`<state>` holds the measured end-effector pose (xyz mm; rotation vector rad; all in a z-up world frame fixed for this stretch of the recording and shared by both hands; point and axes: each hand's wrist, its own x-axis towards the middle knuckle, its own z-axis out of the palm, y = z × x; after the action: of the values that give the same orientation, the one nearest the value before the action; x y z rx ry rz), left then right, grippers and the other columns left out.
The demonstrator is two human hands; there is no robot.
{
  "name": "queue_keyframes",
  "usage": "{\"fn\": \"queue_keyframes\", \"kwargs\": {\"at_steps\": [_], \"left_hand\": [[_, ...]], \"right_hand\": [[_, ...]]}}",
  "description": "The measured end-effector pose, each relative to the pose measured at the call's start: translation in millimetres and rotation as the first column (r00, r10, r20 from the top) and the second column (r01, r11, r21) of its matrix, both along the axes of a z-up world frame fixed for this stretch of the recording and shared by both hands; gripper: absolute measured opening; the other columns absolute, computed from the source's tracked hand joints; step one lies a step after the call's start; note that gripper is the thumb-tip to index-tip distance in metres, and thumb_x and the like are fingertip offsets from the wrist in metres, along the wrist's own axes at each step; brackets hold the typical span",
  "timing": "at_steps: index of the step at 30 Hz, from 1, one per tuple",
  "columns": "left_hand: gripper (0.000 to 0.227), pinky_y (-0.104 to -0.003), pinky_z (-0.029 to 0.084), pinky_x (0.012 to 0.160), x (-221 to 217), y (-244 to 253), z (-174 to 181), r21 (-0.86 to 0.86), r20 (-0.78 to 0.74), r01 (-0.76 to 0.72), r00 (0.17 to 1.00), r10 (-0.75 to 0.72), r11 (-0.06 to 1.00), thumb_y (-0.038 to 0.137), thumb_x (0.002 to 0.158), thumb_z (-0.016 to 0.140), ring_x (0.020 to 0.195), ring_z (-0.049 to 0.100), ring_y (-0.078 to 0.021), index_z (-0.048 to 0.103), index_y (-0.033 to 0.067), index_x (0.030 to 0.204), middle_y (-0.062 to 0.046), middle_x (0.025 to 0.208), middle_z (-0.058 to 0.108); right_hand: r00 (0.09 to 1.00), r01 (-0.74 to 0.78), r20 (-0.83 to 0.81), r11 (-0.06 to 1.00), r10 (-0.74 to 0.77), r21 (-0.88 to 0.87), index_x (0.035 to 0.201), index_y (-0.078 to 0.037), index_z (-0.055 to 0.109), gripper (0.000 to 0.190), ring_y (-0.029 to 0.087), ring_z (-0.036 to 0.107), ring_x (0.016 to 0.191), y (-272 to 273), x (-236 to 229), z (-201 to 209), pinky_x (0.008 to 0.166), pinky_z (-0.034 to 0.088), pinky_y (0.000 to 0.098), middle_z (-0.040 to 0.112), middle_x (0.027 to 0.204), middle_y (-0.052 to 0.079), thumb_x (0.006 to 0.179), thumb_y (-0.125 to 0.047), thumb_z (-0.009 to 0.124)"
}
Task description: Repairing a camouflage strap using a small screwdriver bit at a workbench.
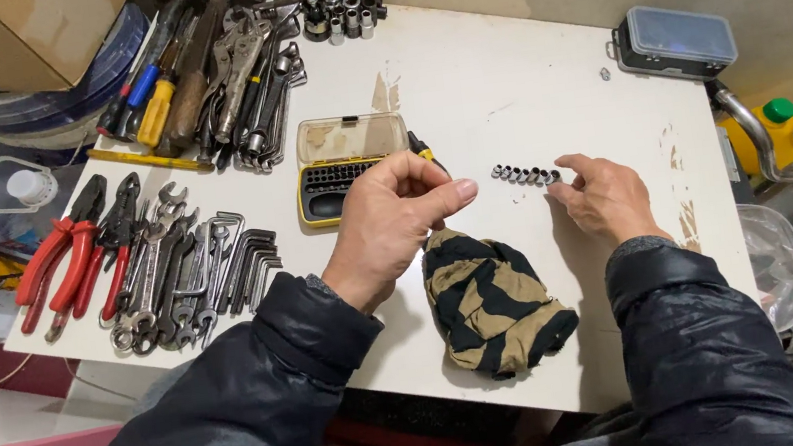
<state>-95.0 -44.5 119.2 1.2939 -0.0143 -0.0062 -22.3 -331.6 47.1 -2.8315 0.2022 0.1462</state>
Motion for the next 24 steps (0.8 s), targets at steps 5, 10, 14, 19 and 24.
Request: {"fn": "queue_keyframes", "kwargs": {"at_steps": [5, 10, 14, 19, 24], "left_hand": [[0.025, -0.018, 0.046, 0.050, -1, -5, 0, 0.014, -0.006, 0.024, 1.000, -0.024, 1.000, 0.014, 0.077, 0.087, 0.056, 0.065, -0.0113, 0.068, 0.0009, 0.086, -0.009, 0.067, 0.065], [0.024, -0.019, 0.048, 0.052, -1, -5, -2, 0.027, -0.004, 0.051, 0.999, -0.051, 0.998, 0.014, 0.079, 0.087, 0.057, 0.065, -0.0112, 0.068, 0.0002, 0.087, -0.009, 0.068, 0.066], [0.024, -0.019, 0.047, 0.051, -1, -5, -4, 0.042, -0.008, 0.083, 0.997, -0.083, 0.996, 0.014, 0.078, 0.087, 0.056, 0.065, -0.0123, 0.069, 0.0006, 0.087, -0.010, 0.067, 0.066], [0.024, -0.020, 0.048, 0.052, -2, -6, -4, 0.051, -0.015, 0.100, 0.995, -0.099, 0.994, 0.014, 0.078, 0.087, 0.057, 0.066, -0.0128, 0.070, -0.0002, 0.089, -0.010, 0.067, 0.066], [0.022, -0.017, 0.048, 0.046, -7, -5, 2, 0.048, -0.089, 0.152, 0.985, -0.147, 0.987, 0.015, 0.086, 0.079, 0.057, 0.067, -0.0128, 0.068, -0.0016, 0.096, -0.013, 0.073, 0.069]], "right_hand": [[0.999, -0.043, 0.025, 0.999, 0.044, -0.030, 0.132, -0.027, 0.069, 0.036, 0.035, 0.067, 0.112, -6, 4, -8, 0.097, 0.054, 0.0507, 0.073, 0.106, 0.011, 0.097, -0.036, 0.067], [0.995, -0.071, 0.066, 0.996, 0.075, -0.062, 0.131, -0.025, 0.070, 0.036, 0.036, 0.068, 0.108, -5, 4, -10, 0.094, 0.055, 0.0506, 0.072, 0.102, 0.012, 0.097, -0.035, 0.068], [0.994, -0.081, 0.061, 0.988, 0.090, -0.130, 0.127, -0.028, 0.070, 0.031, 0.034, 0.070, 0.105, -4, 5, -14, 0.091, 0.057, 0.0495, 0.071, 0.101, 0.010, 0.099, -0.039, 0.065], [0.994, -0.077, 0.061, 0.984, 0.088, -0.160, 0.121, -0.027, 0.072, 0.026, 0.031, 0.071, 0.101, -7, 8, -21, 0.088, 0.058, 0.0475, 0.071, 0.097, 0.008, 0.100, -0.041, 0.064], [0.999, -0.030, -0.018, 0.979, 0.027, -0.202, 0.117, -0.017, 0.074, 0.027, 0.030, 0.072, 0.100, -13, 12, -23, 0.087, 0.059, 0.0462, 0.074, 0.097, 0.011, 0.101, -0.033, 0.060]]}}
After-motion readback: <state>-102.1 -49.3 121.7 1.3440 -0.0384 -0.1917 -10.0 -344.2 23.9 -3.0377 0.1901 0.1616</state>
